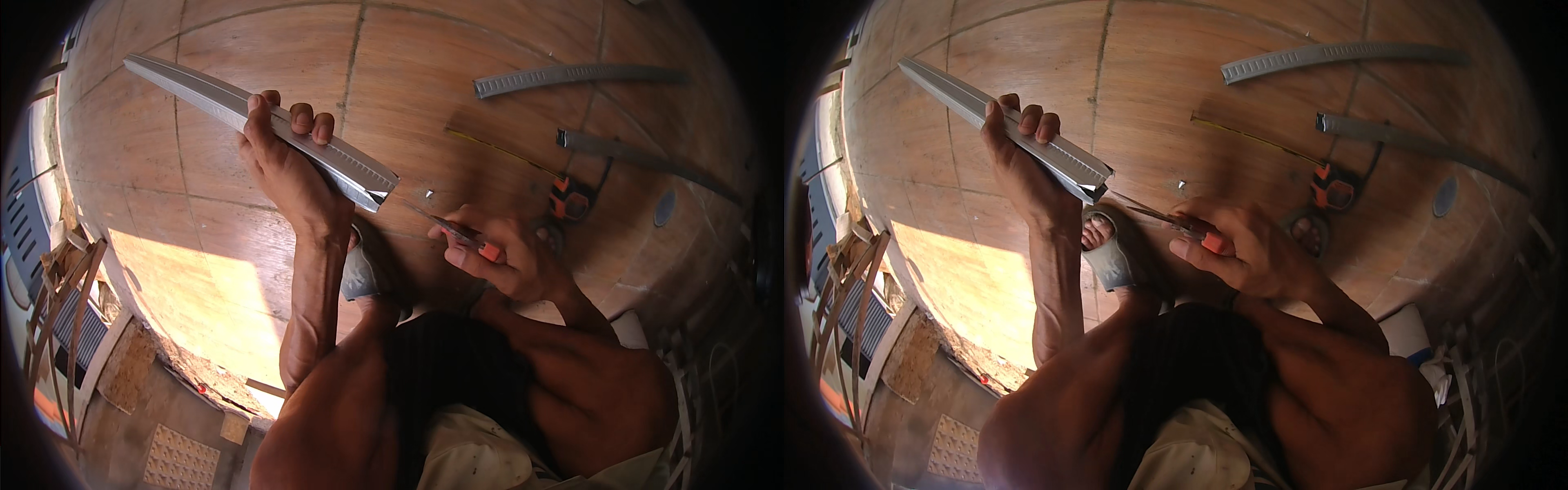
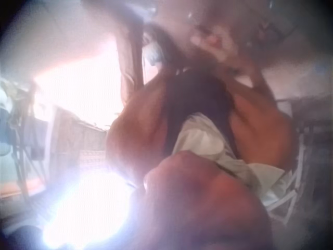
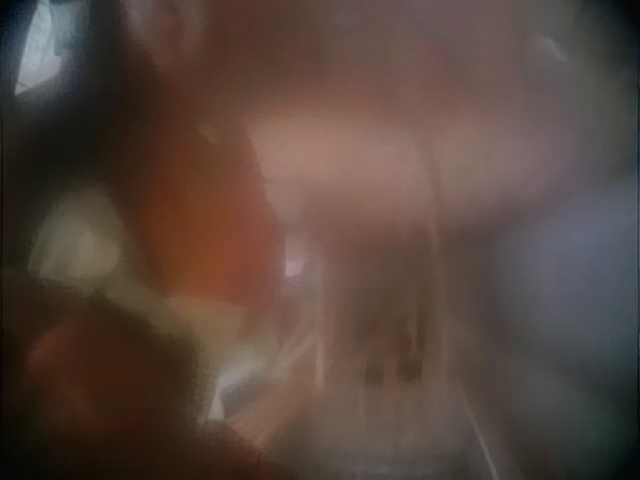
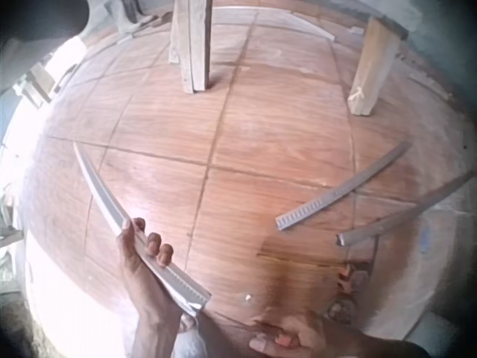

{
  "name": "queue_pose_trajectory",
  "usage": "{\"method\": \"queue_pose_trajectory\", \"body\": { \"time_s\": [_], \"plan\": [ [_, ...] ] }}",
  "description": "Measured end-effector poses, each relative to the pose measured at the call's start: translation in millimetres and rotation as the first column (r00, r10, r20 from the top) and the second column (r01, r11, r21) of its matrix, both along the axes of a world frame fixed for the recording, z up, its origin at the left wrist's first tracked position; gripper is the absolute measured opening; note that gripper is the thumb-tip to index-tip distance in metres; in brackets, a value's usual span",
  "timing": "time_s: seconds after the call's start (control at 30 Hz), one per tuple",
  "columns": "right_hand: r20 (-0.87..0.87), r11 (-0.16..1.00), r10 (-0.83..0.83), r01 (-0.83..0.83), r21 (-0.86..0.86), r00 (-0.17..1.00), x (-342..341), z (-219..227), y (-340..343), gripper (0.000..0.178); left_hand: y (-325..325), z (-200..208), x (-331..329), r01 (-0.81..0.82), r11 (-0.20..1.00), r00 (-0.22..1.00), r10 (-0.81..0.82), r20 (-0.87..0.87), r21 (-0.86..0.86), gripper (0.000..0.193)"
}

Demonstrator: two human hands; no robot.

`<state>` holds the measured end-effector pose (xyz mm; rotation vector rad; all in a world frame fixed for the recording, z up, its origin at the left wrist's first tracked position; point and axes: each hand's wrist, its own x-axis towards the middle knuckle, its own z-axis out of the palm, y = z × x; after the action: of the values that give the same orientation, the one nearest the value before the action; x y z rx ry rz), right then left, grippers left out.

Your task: The person measures a long metal profile with a tape measure and marks it with a utility knife. They then use tin snips to cut the profile at the marked location, separating a segment from the main piece.

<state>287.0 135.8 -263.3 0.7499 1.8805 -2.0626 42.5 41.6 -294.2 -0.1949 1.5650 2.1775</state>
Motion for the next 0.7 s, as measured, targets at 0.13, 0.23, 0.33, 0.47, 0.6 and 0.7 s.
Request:
{"method": "queue_pose_trajectory", "body": {
  "time_s": [0.13,0.23,0.33,0.47,0.6,0.7],
  "plan": [
    [0.149,0.996,0.084,-0.084,-0.005,0.985,-8,8,11,0.033,9,7,7,-0.003,0.999,0.995,-0.001,-0.095,-0.041,0.047],
    [0.074,0.972,0.000,-0.017,0.233,0.997,-2,6,4,0.030,14,11,13,-0.040,0.994,0.981,0.021,-0.194,-0.097,0.060],
    [-0.124,0.810,-0.087,0.143,0.569,0.988,-1,-1,9,0.033,16,17,13,-0.061,0.985,0.970,0.020,-0.241,-0.162,0.069],
    [-0.209,0.713,-0.004,0.149,0.685,0.978,-6,-10,16,0.045,15,19,13,-0.025,0.981,0.969,-0.023,-0.245,-0.193,0.076],
    [-0.186,0.697,0.036,0.108,0.709,0.982,-5,-12,15,0.046,16,20,15,-0.019,0.972,0.973,-0.036,-0.228,-0.235,0.077],
    [-0.176,0.697,0.009,0.120,0.707,0.984,1,-17,10,0.041,16,16,18,-0.012,0.962,0.968,-0.058,-0.245,-0.272,0.079]
  ]
}}
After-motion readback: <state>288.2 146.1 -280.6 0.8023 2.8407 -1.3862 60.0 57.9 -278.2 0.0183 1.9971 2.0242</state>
